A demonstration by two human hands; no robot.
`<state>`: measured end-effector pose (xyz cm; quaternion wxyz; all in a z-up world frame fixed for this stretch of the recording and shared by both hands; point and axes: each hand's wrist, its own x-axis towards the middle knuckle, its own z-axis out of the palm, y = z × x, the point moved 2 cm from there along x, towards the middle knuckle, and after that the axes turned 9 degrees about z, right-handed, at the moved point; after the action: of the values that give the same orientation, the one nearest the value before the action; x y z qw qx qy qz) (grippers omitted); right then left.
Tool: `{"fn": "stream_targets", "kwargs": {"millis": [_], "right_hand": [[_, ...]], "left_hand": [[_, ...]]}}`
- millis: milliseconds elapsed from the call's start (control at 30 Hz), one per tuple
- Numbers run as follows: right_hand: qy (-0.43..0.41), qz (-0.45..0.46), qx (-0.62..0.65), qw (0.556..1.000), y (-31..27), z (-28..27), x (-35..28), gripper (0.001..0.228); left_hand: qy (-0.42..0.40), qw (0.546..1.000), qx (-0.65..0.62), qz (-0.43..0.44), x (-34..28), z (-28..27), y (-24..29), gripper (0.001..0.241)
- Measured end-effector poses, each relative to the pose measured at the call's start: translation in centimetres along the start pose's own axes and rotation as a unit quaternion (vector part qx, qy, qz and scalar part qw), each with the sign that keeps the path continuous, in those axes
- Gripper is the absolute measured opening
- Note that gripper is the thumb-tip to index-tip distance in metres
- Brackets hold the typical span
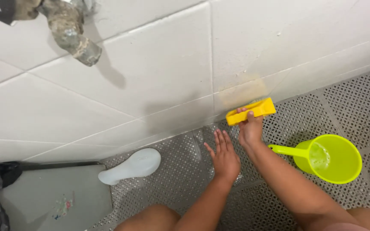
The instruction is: The person cleans bathroom wall tiles by scrubbing them with a brush and dipping the brush into a bucket of soapy water.
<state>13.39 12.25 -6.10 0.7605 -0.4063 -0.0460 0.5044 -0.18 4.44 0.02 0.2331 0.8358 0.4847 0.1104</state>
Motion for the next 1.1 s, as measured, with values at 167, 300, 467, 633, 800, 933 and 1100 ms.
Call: {"fn": "stream_targets", "kwargs": {"millis": [167,300,467,633,800,933,1100], "right_hand": [[-0.109,-0.132,-0.039,0.984,-2.3,2.3,-2.3,0.028],[-0.148,-0.204,-0.032,0.967,-8.0,4.6,-2.3,0.036],[-0.131,-0.178,-0.010,0.975,-8.8,1.6,1.1,0.061],[-0.132,-0.196,-0.296,0.926,-1.5,-3.3,2.1,0.073],[-0.133,-0.234,-0.245,0.932,-5.5,0.7,0.8,0.072],[-0.140,-0.241,-0.195,0.940,-10.1,3.9,-0.7,0.070],[-0.159,-0.306,-0.395,0.851,-2.4,-1.4,1.7,0.063]], "left_hand": [[-0.001,1.000,0.018,0.008,0.6,0.2,0.3,0.083],[-0.031,0.999,0.003,-0.015,0.9,0.1,0.1,0.087],[-0.013,1.000,-0.004,-0.012,1.1,0.5,-0.1,0.088],[-0.019,0.999,0.021,-0.023,1.1,0.6,0.0,0.088],[0.021,0.999,0.042,-0.006,1.0,0.6,0.0,0.087],[-0.043,0.998,-0.015,-0.040,1.0,0.7,-0.1,0.091],[0.023,0.998,0.047,0.017,-0.1,0.7,0.5,0.089]]}}
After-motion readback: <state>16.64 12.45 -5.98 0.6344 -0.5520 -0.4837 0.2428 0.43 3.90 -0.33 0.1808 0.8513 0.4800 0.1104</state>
